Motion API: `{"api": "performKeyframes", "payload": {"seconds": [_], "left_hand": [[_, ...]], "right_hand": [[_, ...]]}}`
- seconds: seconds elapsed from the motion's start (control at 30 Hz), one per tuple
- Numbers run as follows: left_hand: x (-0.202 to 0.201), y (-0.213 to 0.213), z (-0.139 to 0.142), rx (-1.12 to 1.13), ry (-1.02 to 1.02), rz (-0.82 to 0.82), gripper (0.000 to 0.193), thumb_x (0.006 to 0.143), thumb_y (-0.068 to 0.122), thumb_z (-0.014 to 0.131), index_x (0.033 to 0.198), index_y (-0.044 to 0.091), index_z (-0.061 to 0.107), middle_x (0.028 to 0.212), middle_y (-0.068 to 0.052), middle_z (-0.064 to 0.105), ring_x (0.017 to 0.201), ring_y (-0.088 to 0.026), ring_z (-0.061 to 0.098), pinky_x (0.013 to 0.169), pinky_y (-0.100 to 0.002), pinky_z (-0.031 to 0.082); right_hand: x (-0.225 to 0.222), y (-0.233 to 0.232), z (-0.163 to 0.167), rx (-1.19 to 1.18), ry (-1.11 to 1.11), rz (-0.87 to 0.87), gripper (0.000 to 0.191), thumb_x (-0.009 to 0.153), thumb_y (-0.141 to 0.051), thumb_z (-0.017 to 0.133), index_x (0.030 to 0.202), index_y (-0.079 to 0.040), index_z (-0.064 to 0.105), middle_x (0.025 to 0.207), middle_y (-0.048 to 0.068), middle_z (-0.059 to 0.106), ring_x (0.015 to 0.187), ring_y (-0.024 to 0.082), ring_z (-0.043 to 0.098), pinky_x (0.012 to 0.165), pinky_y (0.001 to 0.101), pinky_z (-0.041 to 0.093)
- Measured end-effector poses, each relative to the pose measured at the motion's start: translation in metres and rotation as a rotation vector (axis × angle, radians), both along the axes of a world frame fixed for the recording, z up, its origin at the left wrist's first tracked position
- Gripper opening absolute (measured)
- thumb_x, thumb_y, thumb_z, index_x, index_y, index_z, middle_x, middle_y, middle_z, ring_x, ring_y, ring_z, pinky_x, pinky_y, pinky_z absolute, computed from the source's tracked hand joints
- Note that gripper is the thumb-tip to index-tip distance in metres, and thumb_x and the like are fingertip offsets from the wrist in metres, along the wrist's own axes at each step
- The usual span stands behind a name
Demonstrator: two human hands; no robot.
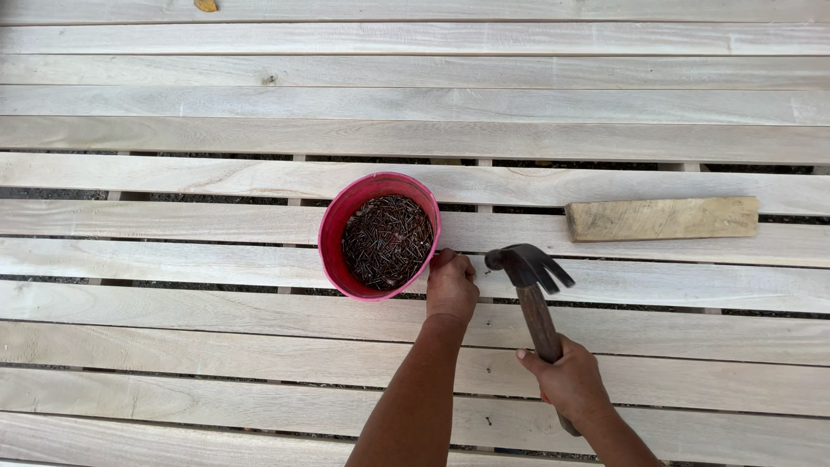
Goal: The person takes nails one at a time from a pink bucket and hammers them into the slats of a wooden furniture frame, working across the slatted surface. They occasionally reposition a small wood block on the frame between nails.
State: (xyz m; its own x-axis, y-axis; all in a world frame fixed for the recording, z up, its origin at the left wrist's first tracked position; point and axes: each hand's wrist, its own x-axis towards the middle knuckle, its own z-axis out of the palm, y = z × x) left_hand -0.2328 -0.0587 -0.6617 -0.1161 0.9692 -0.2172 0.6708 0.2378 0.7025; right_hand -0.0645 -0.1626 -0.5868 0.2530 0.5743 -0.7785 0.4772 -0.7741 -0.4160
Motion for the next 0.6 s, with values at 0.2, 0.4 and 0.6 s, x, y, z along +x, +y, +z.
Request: {"api": "performKeyframes", "payload": {"seconds": [0.2, 0.4, 0.6], "left_hand": [[0.0, 0.002, 0.001, -0.062, -0.032, 0.014, 0.011, 0.079, -0.005, 0.069, 0.082, 0.005, 0.07, 0.104, -0.007, 0.062, 0.105, -0.028, 0.06, 0.097, -0.039, 0.053], [-0.001, 0.002, -0.003, 0.03, -0.032, 0.002, 0.011, 0.076, -0.006, 0.07, 0.079, 0.005, 0.07, 0.102, -0.008, 0.063, 0.104, -0.03, 0.06, 0.093, -0.04, 0.054], [0.0, 0.005, -0.002, -0.042, -0.039, 0.015, 0.013, 0.077, -0.006, 0.068, 0.081, 0.006, 0.07, 0.104, -0.008, 0.063, 0.106, -0.03, 0.061, 0.094, -0.04, 0.054]], "right_hand": [[-0.002, -0.006, -0.001, 0.16, -0.073, 0.017, 0.035, 0.088, -0.036, 0.078, 0.081, -0.004, 0.066, 0.054, 0.006, 0.059, 0.045, 0.015, 0.055, 0.048, 0.0359, 0.051], [0.007, 0.009, 0.003, 0.11, -0.141, 0.08, 0.035, 0.086, -0.039, 0.079, 0.09, -0.005, 0.072, 0.059, 0.008, 0.062, 0.051, 0.018, 0.059, 0.054, 0.0392, 0.052], [0.0, -0.003, 0.003, 0.137, -0.169, 0.12, 0.032, 0.086, -0.038, 0.078, 0.093, -0.007, 0.074, 0.061, 0.007, 0.067, 0.055, 0.018, 0.064, 0.061, 0.0382, 0.054]]}}
